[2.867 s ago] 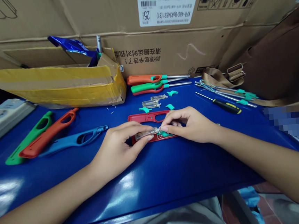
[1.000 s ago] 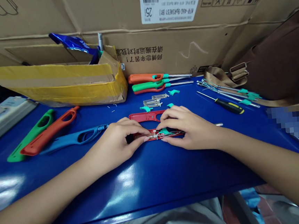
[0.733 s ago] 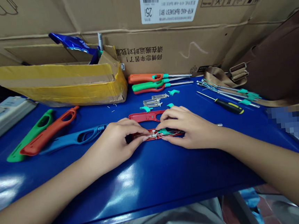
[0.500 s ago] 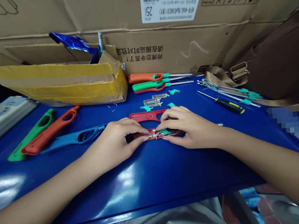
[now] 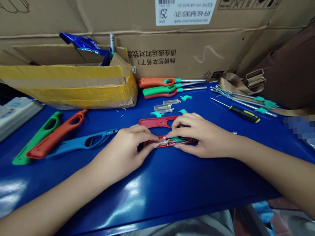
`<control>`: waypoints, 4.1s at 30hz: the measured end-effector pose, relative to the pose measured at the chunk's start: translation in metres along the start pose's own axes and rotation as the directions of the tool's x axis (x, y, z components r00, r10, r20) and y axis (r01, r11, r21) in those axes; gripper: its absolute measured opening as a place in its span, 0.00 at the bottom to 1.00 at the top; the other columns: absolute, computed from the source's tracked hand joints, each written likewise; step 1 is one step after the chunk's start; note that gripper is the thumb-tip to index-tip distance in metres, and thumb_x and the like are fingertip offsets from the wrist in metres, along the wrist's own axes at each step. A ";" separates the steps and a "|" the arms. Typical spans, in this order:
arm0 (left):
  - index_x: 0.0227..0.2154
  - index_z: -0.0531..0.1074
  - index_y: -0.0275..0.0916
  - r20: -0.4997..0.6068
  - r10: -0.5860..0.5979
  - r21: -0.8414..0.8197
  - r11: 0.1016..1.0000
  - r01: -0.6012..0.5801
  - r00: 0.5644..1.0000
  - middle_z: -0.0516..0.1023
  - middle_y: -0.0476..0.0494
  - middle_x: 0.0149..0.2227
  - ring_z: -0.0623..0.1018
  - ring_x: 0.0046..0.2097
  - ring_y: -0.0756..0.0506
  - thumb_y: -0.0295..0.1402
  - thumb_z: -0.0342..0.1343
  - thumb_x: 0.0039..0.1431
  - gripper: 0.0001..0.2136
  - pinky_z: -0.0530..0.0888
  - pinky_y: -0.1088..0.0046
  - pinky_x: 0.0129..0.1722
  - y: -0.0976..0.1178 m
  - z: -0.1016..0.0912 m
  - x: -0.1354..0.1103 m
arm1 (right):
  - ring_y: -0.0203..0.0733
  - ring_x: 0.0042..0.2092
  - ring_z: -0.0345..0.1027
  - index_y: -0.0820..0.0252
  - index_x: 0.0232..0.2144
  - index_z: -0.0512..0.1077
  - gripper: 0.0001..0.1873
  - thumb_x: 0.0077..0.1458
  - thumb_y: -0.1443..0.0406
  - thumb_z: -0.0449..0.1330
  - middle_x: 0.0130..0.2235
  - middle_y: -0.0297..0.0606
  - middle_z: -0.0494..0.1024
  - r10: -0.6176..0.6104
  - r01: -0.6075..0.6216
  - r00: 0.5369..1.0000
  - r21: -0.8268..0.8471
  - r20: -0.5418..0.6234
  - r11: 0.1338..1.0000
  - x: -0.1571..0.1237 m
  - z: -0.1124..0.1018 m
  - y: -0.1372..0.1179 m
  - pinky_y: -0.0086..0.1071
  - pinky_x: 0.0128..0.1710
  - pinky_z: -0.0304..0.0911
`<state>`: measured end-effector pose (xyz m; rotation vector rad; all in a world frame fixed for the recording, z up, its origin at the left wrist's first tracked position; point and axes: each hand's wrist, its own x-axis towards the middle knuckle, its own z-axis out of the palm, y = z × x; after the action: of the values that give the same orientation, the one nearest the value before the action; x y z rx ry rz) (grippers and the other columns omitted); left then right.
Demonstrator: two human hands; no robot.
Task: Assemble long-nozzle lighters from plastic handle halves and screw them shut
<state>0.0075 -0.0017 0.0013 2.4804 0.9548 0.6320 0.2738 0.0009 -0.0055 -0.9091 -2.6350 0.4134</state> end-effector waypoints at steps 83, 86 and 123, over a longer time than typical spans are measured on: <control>0.40 0.85 0.46 -0.038 -0.241 -0.210 0.951 0.228 0.970 0.83 0.46 0.35 0.79 0.36 0.46 0.37 0.64 0.62 0.07 0.75 0.70 0.37 0.003 0.014 0.002 | 0.47 0.51 0.68 0.55 0.50 0.77 0.12 0.68 0.63 0.58 0.50 0.42 0.76 -0.044 0.044 0.999 -0.029 0.021 0.999 0.001 0.002 0.006 0.44 0.52 0.59; 0.40 0.85 0.46 -0.037 -0.256 -0.233 0.942 0.241 0.966 0.82 0.47 0.34 0.79 0.35 0.47 0.37 0.64 0.61 0.07 0.75 0.69 0.36 0.004 0.015 0.002 | 0.47 0.51 0.68 0.55 0.49 0.77 0.11 0.67 0.63 0.59 0.50 0.42 0.76 -0.034 0.034 0.999 -0.024 0.022 0.999 0.001 0.002 0.006 0.44 0.53 0.59; 0.40 0.85 0.46 -0.042 -0.269 -0.317 0.917 0.242 0.962 0.83 0.47 0.38 0.81 0.40 0.46 0.36 0.63 0.62 0.07 0.77 0.68 0.42 0.004 0.014 0.003 | 0.42 0.48 0.67 0.57 0.37 0.74 0.06 0.68 0.63 0.58 0.42 0.36 0.75 0.168 -0.160 0.985 0.182 -0.028 0.970 0.006 0.003 -0.004 0.40 0.49 0.53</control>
<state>0.0189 -0.0052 -0.0076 2.0264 1.0970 0.7400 0.2658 0.0012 -0.0060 -1.0664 -2.4454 0.6526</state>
